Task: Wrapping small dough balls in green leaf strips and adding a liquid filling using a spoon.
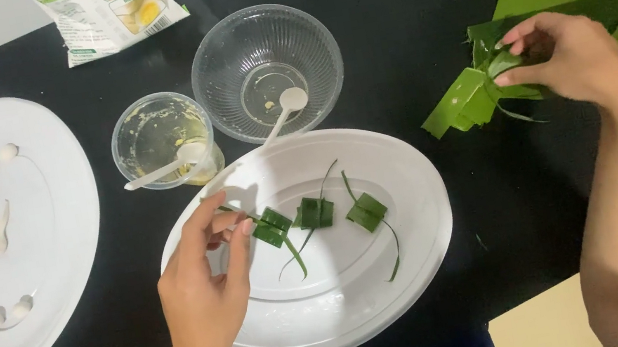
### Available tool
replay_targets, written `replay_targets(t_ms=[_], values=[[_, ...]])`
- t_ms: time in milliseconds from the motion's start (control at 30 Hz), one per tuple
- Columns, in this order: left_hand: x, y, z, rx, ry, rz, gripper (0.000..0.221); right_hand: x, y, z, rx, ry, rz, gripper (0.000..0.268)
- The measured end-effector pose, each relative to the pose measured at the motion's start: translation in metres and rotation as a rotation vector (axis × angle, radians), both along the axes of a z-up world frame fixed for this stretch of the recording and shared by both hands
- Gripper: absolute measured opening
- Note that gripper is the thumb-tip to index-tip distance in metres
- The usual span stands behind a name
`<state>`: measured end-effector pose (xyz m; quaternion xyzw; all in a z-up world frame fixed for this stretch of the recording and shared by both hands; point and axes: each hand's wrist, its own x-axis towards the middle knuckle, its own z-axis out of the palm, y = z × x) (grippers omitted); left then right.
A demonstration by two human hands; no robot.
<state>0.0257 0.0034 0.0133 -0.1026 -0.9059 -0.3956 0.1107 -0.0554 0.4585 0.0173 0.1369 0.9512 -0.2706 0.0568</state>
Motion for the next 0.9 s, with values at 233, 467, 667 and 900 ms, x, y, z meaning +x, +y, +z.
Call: replay_targets(t_ms=[233,467,667,900], values=[[0.002,0.001,0.003,-0.017,0.018,-0.004,0.035,-0.002,0.028,-0.023,0.045,0.175,-0.020,0.033],[0.002,0.000,0.002,-0.026,-0.020,0.028,0.034,0.004,0.038,-0.023,-0.017,0.256,-0.057,0.026],[0.001,-0.001,-0.001,-0.015,0.020,0.010,0.034,0.004,0.062,-0.040,0.085,0.500,0.011,0.033],[0.000,-0.001,0.000,-0.005,-0.007,0.018,0.036,0.004,0.055,-0.031,0.407,0.637,0.216,0.049]])
